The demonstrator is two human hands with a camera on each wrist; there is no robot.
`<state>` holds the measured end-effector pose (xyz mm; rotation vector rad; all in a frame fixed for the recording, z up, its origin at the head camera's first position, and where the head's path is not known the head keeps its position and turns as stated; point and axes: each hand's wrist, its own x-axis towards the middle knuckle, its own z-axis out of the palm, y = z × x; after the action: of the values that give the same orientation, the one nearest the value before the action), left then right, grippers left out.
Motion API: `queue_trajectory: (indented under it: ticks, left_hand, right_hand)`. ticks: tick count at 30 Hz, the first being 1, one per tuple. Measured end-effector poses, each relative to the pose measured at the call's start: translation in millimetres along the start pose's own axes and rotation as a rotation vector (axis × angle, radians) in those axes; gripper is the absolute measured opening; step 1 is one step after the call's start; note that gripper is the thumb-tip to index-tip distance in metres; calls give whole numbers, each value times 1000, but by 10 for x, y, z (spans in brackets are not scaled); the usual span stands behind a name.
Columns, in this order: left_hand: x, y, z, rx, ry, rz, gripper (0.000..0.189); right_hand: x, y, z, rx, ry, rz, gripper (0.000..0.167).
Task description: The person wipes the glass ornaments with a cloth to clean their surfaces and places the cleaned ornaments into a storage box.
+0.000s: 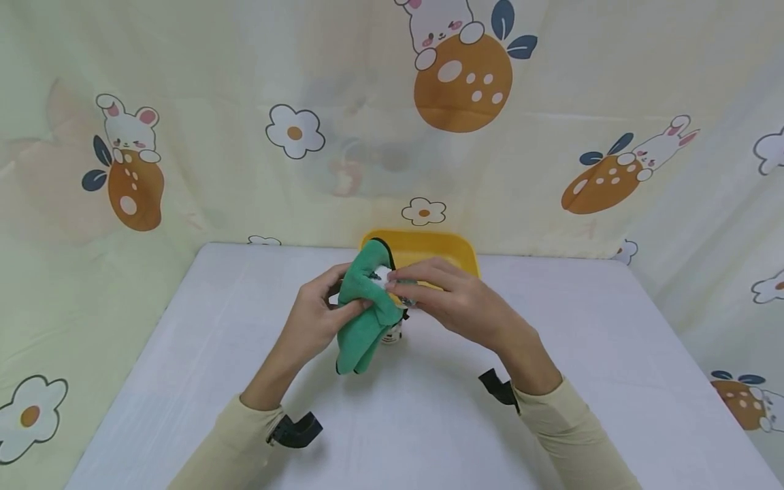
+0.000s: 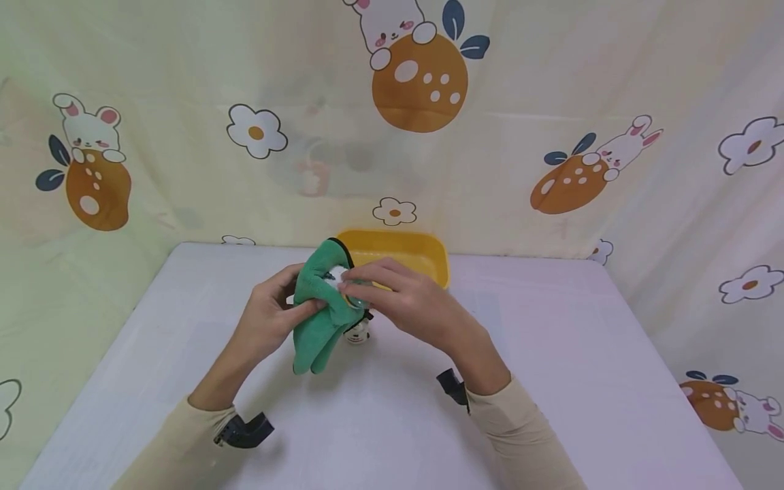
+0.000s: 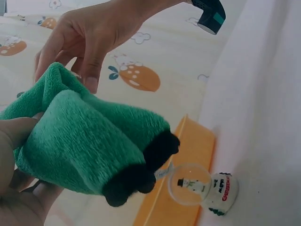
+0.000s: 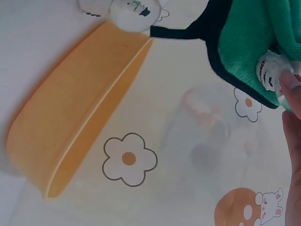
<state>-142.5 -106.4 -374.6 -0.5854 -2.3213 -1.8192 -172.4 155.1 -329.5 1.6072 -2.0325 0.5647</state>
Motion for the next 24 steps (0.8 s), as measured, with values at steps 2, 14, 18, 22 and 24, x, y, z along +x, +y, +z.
queue_trajectory:
  ticks: [2,14,18,22,24]
  left_hand:
    - [-2,-3,1,13,-5,6,50]
    - [-17,-31,4,-24,-19,75,51]
    - [-31,-30,8,-38,-2,108,51]
    - [-46,-36,19,-51,8,140,49]
    - [-50,-44,28,-56,10,158,48]
  right_hand:
    - [-7,8,-6,-11,-7,-20,54]
    - [-44,-2,72,83,76,133,59]
    - [-42,-19,112,183,131,211,57]
    - [-35,-48,126,277,170,282,55]
    - [-33,-60,128,298,182,315,53]
